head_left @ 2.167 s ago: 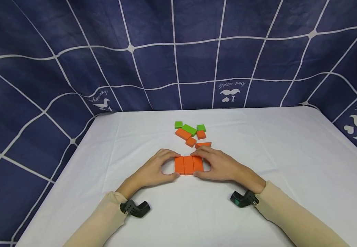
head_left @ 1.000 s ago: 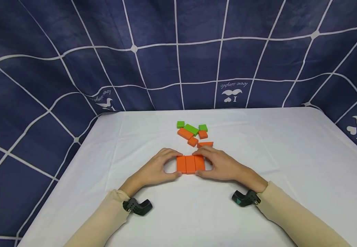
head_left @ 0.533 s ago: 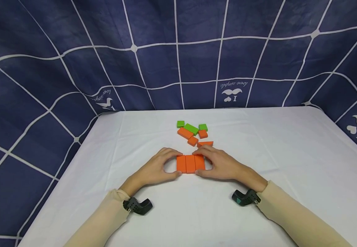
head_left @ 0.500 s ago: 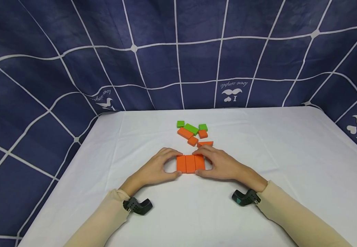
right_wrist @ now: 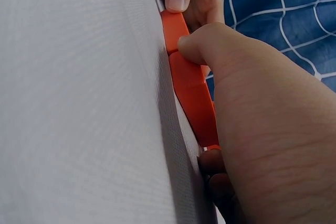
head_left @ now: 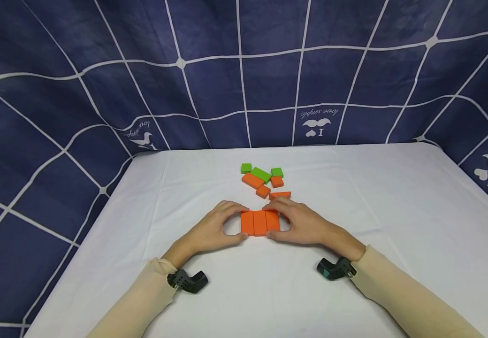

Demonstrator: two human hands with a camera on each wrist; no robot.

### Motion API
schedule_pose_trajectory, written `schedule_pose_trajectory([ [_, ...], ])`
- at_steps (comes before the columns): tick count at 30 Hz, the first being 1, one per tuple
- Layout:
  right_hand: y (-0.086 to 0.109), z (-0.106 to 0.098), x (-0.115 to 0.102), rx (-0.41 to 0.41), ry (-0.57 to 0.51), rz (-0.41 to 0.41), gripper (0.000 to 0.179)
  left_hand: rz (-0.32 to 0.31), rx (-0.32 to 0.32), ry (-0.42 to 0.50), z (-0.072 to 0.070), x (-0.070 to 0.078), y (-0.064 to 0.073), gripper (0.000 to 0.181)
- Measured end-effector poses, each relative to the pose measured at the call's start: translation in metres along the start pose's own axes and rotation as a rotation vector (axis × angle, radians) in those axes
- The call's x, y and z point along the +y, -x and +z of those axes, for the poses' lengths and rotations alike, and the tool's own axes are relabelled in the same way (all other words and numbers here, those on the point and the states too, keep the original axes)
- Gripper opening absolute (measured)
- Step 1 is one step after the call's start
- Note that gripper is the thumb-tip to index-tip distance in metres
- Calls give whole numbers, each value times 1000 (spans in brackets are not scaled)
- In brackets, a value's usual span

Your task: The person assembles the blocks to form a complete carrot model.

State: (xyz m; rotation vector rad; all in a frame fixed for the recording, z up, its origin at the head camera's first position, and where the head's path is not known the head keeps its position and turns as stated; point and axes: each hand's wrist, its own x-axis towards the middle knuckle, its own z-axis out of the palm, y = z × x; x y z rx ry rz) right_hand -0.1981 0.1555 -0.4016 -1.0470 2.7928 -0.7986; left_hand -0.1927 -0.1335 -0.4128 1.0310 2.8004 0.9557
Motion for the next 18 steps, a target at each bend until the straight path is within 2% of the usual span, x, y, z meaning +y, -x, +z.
schedule_pose_trajectory([
  [18,0,1,1,3,-4,4,56,5,2,2,1,-1,0,56],
])
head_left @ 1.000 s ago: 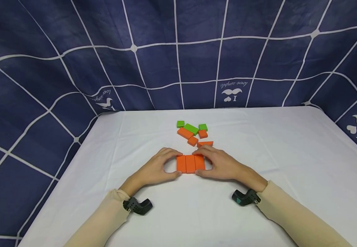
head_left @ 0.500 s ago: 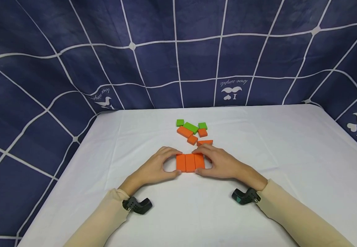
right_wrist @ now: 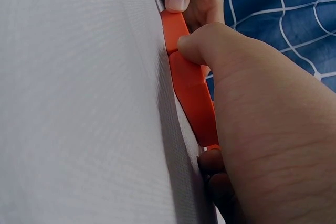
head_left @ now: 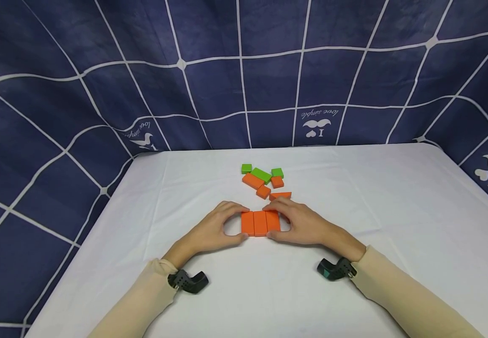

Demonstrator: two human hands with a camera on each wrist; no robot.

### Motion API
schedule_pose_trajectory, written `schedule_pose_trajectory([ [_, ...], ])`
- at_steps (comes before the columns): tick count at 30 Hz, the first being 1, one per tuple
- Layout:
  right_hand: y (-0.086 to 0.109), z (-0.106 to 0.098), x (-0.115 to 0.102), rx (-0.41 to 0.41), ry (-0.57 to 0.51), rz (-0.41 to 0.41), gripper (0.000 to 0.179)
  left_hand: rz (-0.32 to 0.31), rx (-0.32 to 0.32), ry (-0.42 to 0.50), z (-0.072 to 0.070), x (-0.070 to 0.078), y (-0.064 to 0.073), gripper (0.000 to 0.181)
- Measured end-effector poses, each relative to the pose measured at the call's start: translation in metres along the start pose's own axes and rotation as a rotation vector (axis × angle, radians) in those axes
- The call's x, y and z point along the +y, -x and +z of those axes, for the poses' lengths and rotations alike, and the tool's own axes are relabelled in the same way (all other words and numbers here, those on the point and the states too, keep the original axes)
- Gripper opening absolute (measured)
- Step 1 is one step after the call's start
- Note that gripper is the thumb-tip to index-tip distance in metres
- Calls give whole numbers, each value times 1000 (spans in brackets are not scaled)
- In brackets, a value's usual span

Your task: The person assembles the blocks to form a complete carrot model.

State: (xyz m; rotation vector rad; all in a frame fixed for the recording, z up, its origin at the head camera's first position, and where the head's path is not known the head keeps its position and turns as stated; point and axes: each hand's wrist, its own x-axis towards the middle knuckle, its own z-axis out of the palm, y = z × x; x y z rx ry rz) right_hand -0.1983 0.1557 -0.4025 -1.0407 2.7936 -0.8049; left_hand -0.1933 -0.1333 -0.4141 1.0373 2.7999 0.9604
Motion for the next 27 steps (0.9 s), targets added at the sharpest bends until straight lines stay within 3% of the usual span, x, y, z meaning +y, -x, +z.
schedule_pose_trajectory([
  [19,0,-3,-2,-1,0,-20,58,-2,-1,7,-1,0,1,56],
  [22,-1,-4,-1,36,-10,-41,55,2,1,6,-1,0,1,56],
  [27,-3,-8,5,166,-22,-61,44,12,10,0,-1,-1,1,56],
])
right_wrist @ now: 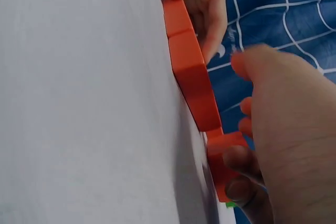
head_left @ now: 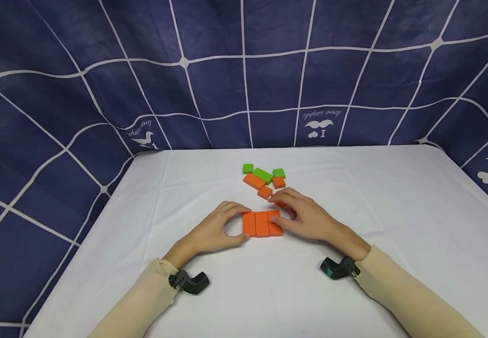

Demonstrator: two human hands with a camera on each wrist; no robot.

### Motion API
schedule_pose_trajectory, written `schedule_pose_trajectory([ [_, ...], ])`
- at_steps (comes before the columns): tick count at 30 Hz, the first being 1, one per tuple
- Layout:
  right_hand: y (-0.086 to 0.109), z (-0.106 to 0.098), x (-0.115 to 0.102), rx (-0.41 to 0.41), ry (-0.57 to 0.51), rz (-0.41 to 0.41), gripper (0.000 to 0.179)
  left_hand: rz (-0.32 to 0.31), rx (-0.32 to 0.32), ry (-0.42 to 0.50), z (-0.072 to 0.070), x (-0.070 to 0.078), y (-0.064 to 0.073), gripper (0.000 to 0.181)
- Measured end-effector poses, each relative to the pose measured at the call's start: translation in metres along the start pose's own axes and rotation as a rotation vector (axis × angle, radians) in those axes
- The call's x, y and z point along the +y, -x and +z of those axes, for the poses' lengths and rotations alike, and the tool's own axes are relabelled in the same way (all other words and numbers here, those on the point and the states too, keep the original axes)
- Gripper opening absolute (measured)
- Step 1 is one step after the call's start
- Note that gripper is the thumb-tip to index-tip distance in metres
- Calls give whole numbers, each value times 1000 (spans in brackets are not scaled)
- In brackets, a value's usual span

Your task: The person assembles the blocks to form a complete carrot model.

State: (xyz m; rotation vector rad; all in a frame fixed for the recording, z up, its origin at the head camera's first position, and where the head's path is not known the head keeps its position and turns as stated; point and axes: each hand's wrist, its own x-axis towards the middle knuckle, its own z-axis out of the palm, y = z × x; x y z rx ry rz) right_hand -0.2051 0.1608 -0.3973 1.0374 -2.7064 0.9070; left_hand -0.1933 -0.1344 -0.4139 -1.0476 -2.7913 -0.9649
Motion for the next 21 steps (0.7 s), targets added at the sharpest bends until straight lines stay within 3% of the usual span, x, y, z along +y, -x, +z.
schedule_pose_trajectory([
  [13,-16,1,16,252,76,42,33,14,5,-2,-1,1,-1,55],
  [21,-32,12,15,136,123,115,43,16,10,-1,0,0,0,56],
])
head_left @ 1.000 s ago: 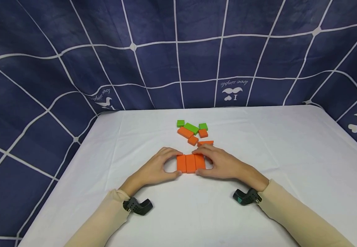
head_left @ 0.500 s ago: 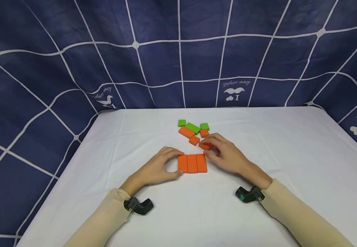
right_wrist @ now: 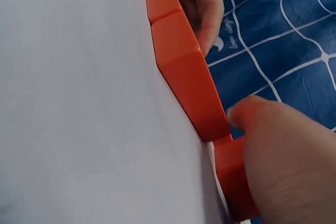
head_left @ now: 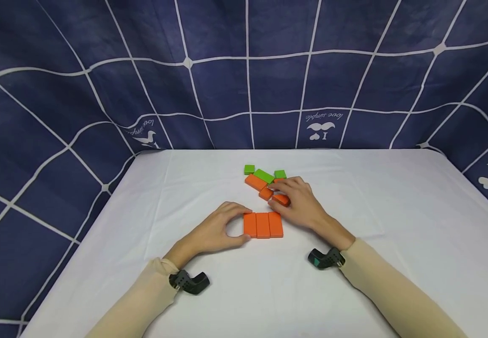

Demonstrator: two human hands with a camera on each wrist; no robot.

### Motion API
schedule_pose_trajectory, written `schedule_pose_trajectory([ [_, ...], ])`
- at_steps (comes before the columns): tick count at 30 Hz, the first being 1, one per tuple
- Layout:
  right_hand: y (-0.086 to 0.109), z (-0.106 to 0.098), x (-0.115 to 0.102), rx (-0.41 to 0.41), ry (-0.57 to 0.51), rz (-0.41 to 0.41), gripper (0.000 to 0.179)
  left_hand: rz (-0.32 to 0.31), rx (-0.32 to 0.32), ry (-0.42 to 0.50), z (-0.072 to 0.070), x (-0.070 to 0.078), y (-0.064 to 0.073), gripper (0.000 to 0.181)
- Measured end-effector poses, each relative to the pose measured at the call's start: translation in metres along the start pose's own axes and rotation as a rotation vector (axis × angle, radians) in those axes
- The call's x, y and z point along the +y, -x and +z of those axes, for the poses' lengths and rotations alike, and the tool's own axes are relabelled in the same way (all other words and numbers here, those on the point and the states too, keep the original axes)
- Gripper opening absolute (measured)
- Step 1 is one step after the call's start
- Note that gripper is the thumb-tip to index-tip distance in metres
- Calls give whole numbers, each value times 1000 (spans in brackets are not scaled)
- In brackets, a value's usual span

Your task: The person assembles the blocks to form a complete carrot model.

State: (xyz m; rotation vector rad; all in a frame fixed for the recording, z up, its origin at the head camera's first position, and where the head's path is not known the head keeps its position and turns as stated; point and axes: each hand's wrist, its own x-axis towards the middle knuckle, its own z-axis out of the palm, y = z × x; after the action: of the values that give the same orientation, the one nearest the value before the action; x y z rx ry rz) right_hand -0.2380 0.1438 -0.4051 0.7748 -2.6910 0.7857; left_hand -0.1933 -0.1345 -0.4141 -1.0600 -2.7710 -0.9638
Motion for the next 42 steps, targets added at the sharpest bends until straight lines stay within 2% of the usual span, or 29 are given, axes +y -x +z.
schedule_pose_trajectory([
  [4,-6,5,-4,-7,32,11,40,-16,-17,7,1,0,0,57],
  [8,-9,7,-5,40,35,6,32,-4,-16,4,1,-1,-1,57],
  [12,-11,8,-6,81,-6,-5,27,6,0,4,0,-2,0,57],
  [16,-10,8,-7,83,-69,-17,25,-13,-10,13,0,-1,1,57],
  [20,-3,8,-10,90,-130,-68,23,-34,-25,20,1,0,2,58],
  [28,14,6,-18,110,-209,-207,23,1,-15,17,0,-2,0,58],
  [32,19,7,-21,117,-245,-244,23,-1,-16,22,0,-1,-1,56],
  [42,33,10,-31,37,-297,-318,28,17,-7,8,-2,-2,0,58],
])
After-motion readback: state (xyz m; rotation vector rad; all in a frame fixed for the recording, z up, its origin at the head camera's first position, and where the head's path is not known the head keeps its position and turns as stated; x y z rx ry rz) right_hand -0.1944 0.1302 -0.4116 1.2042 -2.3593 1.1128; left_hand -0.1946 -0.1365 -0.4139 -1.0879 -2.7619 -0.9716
